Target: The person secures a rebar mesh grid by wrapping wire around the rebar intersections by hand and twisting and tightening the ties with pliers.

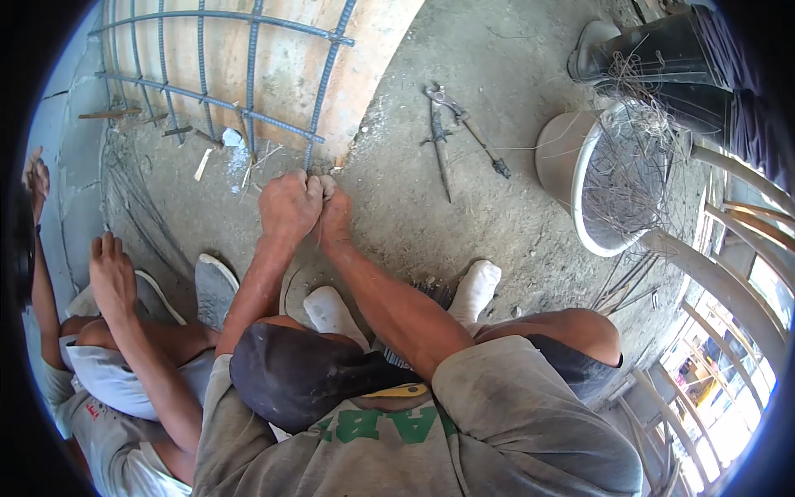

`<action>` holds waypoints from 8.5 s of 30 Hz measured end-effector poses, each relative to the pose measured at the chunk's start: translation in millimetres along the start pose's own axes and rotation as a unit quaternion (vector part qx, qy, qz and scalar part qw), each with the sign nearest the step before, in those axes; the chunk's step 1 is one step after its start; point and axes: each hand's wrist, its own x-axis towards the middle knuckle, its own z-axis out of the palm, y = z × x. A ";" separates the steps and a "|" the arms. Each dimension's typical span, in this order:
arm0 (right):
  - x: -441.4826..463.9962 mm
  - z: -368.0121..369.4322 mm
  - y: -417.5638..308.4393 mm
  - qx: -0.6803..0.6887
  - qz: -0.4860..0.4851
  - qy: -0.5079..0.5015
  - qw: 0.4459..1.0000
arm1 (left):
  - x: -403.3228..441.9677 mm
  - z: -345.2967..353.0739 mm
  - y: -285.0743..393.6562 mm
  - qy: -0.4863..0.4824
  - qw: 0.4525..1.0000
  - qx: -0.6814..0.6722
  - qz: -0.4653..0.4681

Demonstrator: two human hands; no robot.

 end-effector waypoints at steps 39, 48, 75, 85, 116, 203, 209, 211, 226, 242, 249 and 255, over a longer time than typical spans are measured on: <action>5.3 -139.2 -101.4 -0.374 0.235 -0.338 0.831 | -28.9 35.4 -46.1 -0.323 0.622 -0.684 -0.203; -18.8 -129.1 -83.6 -0.585 -0.085 -0.270 0.760 | -29.5 19.7 -37.9 -0.284 0.631 -0.691 -0.207; -40.0 -89.8 -74.0 -0.582 -0.073 -0.150 0.796 | -27.7 2.4 -33.1 -0.254 0.728 -0.601 -0.209; -40.7 -79.3 -73.0 -0.623 0.017 -0.163 0.765 | -25.5 -1.1 -18.2 -0.267 0.742 -0.582 -0.201; -110.8 -119.0 -1.7 -0.517 -0.103 -0.077 0.846 | -23.4 70.8 -9.3 -0.123 0.679 -0.644 -0.330; -93.8 -123.7 -26.5 -0.613 -0.015 -0.094 0.784 | -21.9 97.7 -5.6 -0.133 0.527 -0.743 -0.391; -79.8 -112.8 -13.1 -0.534 0.059 -0.224 0.813 | -25.9 63.1 -3.0 -0.156 0.601 -0.681 -0.389; -66.0 -143.5 -15.1 -0.411 -0.033 -0.418 0.810 | -28.4 57.5 -14.6 -0.190 0.552 -0.741 -0.332; -88.8 -106.1 3.5 -0.565 0.093 -0.079 0.816 | -24.1 70.9 0.1 -0.150 0.591 -0.702 -0.368; -41.6 -132.6 -75.3 -0.319 0.231 -0.298 0.869 | -47.3 53.2 -16.8 -0.116 0.726 -0.612 -0.292; -36.3 -138.6 -94.5 -0.303 0.254 -0.332 0.856 | -45.9 58.7 -34.2 -0.115 0.838 -0.496 -0.196; -30.2 -137.4 -109.9 -0.296 0.257 -0.334 0.857 | -44.1 50.9 -33.9 -0.092 0.892 -0.414 -0.159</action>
